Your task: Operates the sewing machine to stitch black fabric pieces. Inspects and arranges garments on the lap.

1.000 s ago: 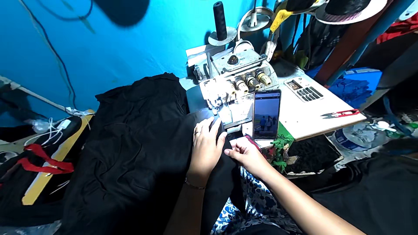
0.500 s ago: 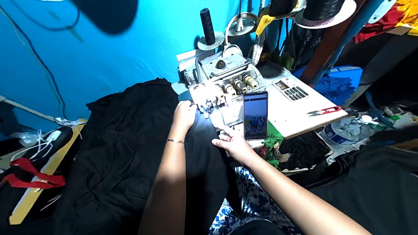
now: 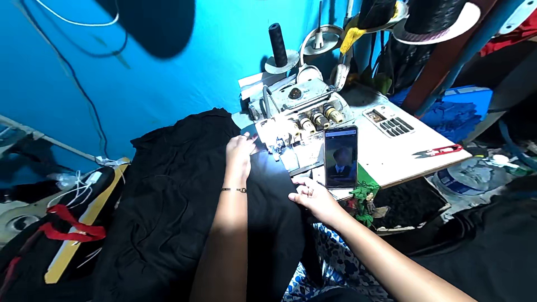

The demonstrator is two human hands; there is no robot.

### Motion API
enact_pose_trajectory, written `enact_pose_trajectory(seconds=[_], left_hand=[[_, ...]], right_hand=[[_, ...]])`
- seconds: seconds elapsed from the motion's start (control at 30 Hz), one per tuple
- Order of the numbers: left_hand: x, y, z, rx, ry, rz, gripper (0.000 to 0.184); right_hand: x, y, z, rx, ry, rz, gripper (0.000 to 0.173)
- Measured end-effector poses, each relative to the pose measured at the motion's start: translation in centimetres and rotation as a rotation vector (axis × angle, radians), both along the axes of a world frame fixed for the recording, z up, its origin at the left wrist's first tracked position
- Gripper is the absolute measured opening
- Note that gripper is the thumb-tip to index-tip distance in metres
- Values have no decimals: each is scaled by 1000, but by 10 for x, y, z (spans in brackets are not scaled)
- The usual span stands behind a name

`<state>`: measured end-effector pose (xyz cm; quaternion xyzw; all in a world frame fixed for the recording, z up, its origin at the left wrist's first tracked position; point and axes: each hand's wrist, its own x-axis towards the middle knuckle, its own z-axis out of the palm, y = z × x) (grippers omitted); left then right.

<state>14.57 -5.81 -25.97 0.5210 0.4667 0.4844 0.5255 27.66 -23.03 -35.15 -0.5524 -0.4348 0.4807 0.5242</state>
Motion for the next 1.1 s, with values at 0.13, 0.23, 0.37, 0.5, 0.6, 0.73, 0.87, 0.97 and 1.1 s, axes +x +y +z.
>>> enact_pose_trajectory(seconds=[0.13,0.23,0.37,0.5,0.6,0.73,0.87,0.97,1.1], left_hand=[[-7,7,-1,58,165,-119,17],[-9,19,7,292,831,-379,30],[-7,27,11,356,1121,-475,36],[0,17,14,479,1296,-364,31],[-11,18,21,641,1373,-281,18],[-38,-2,22,742,1329,-207,12],[-60,-43,8,690,1224,-109,7],[-64,-76,-4,617,1164,-83,11],[-66,-94,-14,639,1066,-155,14]], right_hand=[[2,1,-4,2,-25,8,34],[2,1,-5,-6,-15,-2,30],[4,1,-6,7,-31,2,27],[4,2,-11,19,-59,7,24],[4,1,-10,33,-37,12,25],[4,-3,-8,2,-69,-6,27],[-15,1,-4,249,-526,-346,29],[-25,27,11,522,-754,-423,23],[-37,54,24,600,-866,-342,18]])
